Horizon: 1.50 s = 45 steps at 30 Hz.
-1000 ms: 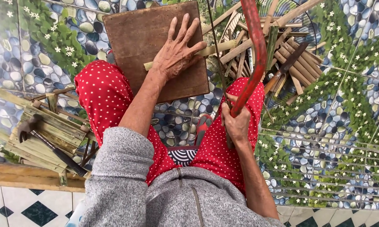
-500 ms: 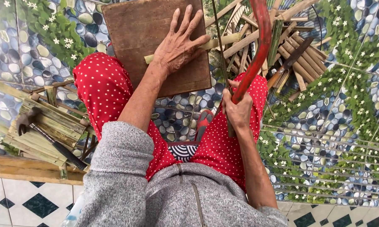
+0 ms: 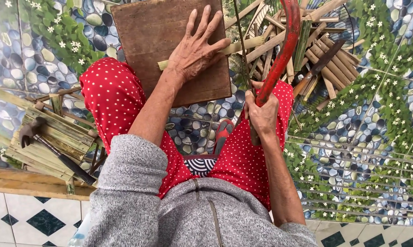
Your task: The person arranges bamboo strips on a wooden board, marks them with a blue marker, and uses a hammer to tap them into place. They then use a red bow saw to cut a bamboo piece on the board, repeating the cutting action on the same piece.
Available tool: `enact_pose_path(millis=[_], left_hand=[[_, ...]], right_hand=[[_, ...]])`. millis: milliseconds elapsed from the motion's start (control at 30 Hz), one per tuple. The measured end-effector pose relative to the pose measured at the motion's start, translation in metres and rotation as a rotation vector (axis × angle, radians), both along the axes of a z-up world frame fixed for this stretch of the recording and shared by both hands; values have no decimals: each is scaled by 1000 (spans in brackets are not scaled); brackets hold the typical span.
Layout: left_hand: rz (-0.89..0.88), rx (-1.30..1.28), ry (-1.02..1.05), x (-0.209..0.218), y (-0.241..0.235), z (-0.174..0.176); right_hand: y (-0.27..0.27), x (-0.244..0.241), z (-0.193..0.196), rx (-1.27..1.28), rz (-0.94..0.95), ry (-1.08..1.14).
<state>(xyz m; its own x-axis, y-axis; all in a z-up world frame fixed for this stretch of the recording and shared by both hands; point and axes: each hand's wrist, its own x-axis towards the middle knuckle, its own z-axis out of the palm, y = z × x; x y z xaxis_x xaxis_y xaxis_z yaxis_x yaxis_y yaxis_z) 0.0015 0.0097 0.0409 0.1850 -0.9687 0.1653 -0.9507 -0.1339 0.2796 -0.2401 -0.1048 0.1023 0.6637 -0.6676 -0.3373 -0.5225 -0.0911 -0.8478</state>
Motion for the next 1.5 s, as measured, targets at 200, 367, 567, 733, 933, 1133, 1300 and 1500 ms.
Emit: enact_pose_path(millis=[200, 367, 567, 733, 933, 1133, 1300, 1500], left_hand=[[-7, -4, -14, -1, 1, 1], [-6, -15, -33, 2, 0, 5], [39, -18, -183, 10, 2, -21], [-49, -61, -16, 0, -5, 11], [77, 26, -118, -1, -9, -2], [56, 48, -97, 1, -7, -3], [78, 97, -30, 2, -5, -9], [91, 157, -23, 3, -6, -5]], right_hand=[[7, 4, 8, 44, -34, 4], [-5, 20, -6, 29, -8, 18], [-22, -7, 26, 293, -91, -36], [-93, -78, 17, 174, -211, -44], [-173, -142, -97, -540, 6, 425], [-166, -194, -228, -891, 176, 621], [-136, -187, -310, -851, 129, 577], [-145, -149, -304, -609, 240, 583]])
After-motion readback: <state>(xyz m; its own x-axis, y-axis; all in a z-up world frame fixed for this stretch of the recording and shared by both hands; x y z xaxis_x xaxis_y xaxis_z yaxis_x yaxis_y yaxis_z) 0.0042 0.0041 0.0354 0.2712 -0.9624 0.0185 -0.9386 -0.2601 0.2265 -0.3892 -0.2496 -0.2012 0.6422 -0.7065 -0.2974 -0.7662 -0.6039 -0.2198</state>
